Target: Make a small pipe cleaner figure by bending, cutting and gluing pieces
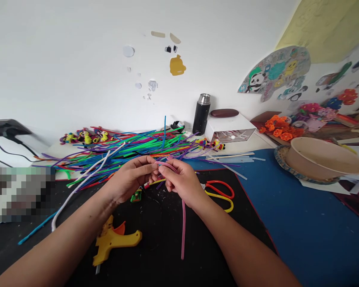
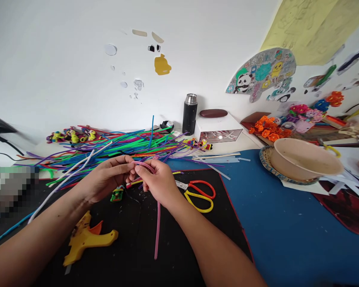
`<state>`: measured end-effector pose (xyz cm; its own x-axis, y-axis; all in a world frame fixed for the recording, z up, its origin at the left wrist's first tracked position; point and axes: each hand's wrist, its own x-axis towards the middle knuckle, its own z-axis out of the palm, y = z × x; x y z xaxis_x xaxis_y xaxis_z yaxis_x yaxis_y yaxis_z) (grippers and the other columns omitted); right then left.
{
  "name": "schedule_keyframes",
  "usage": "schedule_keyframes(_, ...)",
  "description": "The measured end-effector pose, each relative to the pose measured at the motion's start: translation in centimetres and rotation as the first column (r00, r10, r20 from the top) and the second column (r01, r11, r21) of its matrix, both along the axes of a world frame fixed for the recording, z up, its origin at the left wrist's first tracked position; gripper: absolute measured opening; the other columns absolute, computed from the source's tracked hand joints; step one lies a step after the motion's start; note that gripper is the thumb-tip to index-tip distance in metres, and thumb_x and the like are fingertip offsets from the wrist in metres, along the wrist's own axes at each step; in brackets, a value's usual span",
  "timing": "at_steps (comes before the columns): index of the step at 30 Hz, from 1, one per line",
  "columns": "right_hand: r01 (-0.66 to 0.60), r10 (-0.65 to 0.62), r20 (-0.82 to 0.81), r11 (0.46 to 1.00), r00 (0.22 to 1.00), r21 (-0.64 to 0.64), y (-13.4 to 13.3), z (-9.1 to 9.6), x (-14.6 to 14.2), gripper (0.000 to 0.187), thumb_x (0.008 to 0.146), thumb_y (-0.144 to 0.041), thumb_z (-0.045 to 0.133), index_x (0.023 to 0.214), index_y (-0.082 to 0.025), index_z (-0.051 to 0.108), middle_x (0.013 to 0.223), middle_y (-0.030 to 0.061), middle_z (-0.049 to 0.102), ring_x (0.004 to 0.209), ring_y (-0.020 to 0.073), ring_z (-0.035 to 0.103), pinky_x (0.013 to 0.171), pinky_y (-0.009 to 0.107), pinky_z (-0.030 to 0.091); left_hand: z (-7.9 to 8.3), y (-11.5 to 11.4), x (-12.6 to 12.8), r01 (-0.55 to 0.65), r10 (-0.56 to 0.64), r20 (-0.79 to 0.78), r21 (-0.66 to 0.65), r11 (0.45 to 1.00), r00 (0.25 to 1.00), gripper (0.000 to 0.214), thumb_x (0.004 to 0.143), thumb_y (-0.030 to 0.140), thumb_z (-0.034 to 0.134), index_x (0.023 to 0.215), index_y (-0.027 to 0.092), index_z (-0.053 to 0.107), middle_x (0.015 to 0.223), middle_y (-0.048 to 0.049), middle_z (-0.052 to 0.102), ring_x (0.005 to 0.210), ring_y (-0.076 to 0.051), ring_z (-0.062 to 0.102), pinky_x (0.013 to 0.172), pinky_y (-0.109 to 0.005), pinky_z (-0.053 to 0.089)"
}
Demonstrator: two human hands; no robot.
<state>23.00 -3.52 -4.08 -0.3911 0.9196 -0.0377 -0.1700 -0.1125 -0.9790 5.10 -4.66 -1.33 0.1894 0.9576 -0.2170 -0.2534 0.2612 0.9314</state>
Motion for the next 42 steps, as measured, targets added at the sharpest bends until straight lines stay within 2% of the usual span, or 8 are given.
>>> schedule_keyframes(8,0.015,-0.015,-0.01,0.999,1.0,-0.032,0.0,0.4,-0.1,0.032,0.083,-0.05,0.073,0.083,-0.021,0.061,0.048,-0.0084,0.051,0.04,0.0098,0.047,0.042,0.022,0.029,1.0,0.0,-1.3,0.147,-0.11,-0.28,0.115,0.983,0.954,0.03,0.077,0.041,0.091,0.084,0.018,0.073,0.07,-0.0024,0.07,0.062,-0.016,0.062,0.06,-0.025,0.051)
schedule_keyframes(13,-0.012,0.012,0.002,0.999,1.0,-0.038,0.0,0.0,0.0,0.034,0.084,-0.053,0.074,0.086,-0.021,0.062,0.048,-0.0086,0.051,0.04,0.0099,0.047,0.043,0.022,0.029,1.5,0.2,-1.8,0.139,-0.093,-0.309,0.131,0.982,0.946,0.032,0.076,0.046,0.09,0.081,0.018,0.075,0.069,-0.0031,0.069,0.061,-0.015,0.06,0.059,-0.025,0.05)
schedule_keyframes(19,-0.046,0.045,-0.051,0.999,0.998,-0.027,0.0,0.2,0.0,0.04,0.086,-0.06,0.072,0.087,-0.021,0.062,0.049,-0.0081,0.052,0.04,0.0096,0.046,0.043,0.022,0.028,1.5,0.2,-2.0,0.086,-0.031,-0.335,0.15,0.985,0.942,0.03,0.075,0.044,0.091,0.079,0.019,0.075,0.067,-0.0013,0.066,0.061,-0.015,0.059,0.058,-0.023,0.049)
schedule_keyframes(25,-0.015,0.015,-0.043,1.0,0.999,-0.01,0.2,0.3,0.2,0.041,0.086,-0.062,0.071,0.086,-0.021,0.064,0.05,-0.0073,0.052,0.042,0.0101,0.047,0.042,0.022,0.029,1.3,0.0,-1.4,0.028,-0.007,-0.185,0.113,0.993,0.983,0.033,0.069,0.042,0.095,0.077,0.018,0.075,0.064,-0.0009,0.065,0.058,-0.014,0.058,0.054,-0.023,0.047)
schedule_keyframes(28,-0.013,0.013,-0.038,1.0,0.999,-0.004,0.2,0.0,0.1,0.04,0.088,-0.06,0.07,0.085,-0.021,0.065,0.05,-0.0072,0.052,0.041,0.0098,0.046,0.042,0.022,0.028,0.8,-0.1,-0.9,-0.008,0.037,-0.17,0.167,0.986,0.985,0.032,0.072,0.042,0.094,0.078,0.018,0.075,0.067,-0.0008,0.066,0.06,-0.013,0.058,0.055,-0.023,0.047)
schedule_keyframes(34,-0.046,0.045,-0.086,0.999,0.995,-0.019,0.1,-0.3,-0.2,0.038,0.088,-0.057,0.07,0.084,-0.02,0.066,0.049,-0.0073,0.052,0.04,0.0094,0.046,0.04,0.022,0.026,-0.1,-0.2,-0.5,-0.037,0.117,-0.242,0.313,0.949,0.963,0.028,0.081,0.043,0.089,0.08,0.018,0.076,0.073,-0.0018,0.069,0.067,-0.014,0.059,0.063,-0.024,0.048)
schedule_keyframes(38,-0.049,0.04,-0.123,0.996,0.992,-0.075,-0.1,-0.1,-0.3,0.039,0.086,-0.059,0.072,0.084,-0.021,0.065,0.049,-0.0077,0.052,0.04,0.0101,0.046,0.039,0.022,0.026,-0.7,-0.4,0.1,-0.093,0.182,-0.23,0.348,0.933,0.956,0.027,0.084,0.043,0.086,0.081,0.019,0.075,0.073,-0.0016,0.069,0.065,-0.014,0.057,0.062,-0.025,0.046)
schedule_keyframes(42,-0.072,0.058,-0.136,0.992,0.989,-0.099,-0.4,0.0,-0.4,0.041,0.087,-0.06,0.071,0.086,-0.019,0.068,0.049,-0.008,0.05,0.04,0.0099,0.045,0.04,0.022,0.027,-0.5,-0.5,0.6,-0.143,0.244,-0.259,0.353,0.924,0.934,0.032,0.081,0.048,0.088,0.079,0.018,0.075,0.074,-0.003,0.072,0.067,-0.016,0.06,0.063,-0.025,0.047)
